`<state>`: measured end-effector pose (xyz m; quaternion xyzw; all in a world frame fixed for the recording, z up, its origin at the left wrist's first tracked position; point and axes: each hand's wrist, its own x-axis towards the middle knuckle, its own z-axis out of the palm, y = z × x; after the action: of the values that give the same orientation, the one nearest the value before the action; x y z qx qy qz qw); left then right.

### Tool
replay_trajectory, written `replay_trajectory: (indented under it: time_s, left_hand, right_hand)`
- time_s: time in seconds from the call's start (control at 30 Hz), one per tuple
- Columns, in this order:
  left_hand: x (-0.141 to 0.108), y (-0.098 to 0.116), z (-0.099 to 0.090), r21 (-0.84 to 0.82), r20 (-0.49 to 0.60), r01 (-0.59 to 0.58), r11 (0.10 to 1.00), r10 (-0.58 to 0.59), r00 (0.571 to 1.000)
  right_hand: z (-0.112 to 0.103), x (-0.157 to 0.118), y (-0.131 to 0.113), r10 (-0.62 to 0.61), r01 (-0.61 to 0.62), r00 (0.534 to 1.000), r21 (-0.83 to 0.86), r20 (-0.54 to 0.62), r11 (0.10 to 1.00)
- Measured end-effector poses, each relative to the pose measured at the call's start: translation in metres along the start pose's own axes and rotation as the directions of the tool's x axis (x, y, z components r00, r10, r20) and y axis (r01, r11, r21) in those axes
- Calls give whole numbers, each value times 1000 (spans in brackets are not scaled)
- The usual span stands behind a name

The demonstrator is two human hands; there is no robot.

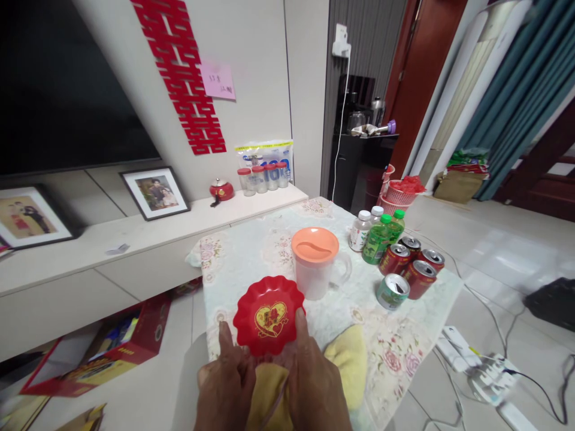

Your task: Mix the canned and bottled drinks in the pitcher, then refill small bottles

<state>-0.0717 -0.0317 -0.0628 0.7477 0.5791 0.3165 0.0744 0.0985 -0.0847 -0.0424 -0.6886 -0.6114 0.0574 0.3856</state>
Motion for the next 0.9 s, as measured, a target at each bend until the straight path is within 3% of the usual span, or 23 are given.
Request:
replay_trajectory:
  time_s: [0.07,0.13,0.2,0.27,0.33,0.4,0.47,0.53,0.6,0.67,0.7,0.77,0.9]
  left_hand:
    - [1,-7,2,-9,77,8,1000,-8,997]
    - [1,-10,4,18,193,37,999,-40,980]
    - [-3,-10,8,96,337,38,995,-69,939]
    - [-8,-9,14,174,403,-22,984,-51,914]
    - [-13,-10,20,197,333,-101,975,31,943]
    - [-12,-12,25,106,213,-206,973,180,960]
    - [-3,-12,25,-46,130,-326,944,329,935]
    - [13,-6,23,-173,85,-369,913,387,918]
    - [36,9,22,-266,73,-283,921,312,947]
    - [63,29,25,-375,138,-98,922,160,977]
    - [77,40,29,-425,153,17,905,53,987]
    - [104,60,40,-522,240,131,843,-2,971]
    - [142,83,74,-644,257,132,753,51,965]
  right_hand:
    - [3,-1,2,11,-11,999,-7,30,1000]
    - [6,-1,6,38,-30,989,-55,142,998]
    - [10,0,11,58,-27,956,-111,289,993]
    - [10,2,16,47,18,902,-146,430,989]
    - [3,5,18,16,74,844,-146,535,986]
    - [-12,13,16,-37,107,811,-86,584,991]
    - [-35,28,10,-107,103,849,37,518,994]
    - [-62,54,6,-149,115,919,115,365,987]
    - [-86,91,6,-214,198,952,95,219,976]
    - [-102,134,8,-232,240,965,-52,118,969]
    - [-107,156,10,-206,223,972,-172,115,959]
    - [-109,196,12,-84,168,975,-430,207,887]
    - [-98,239,9,-19,181,953,-520,302,835]
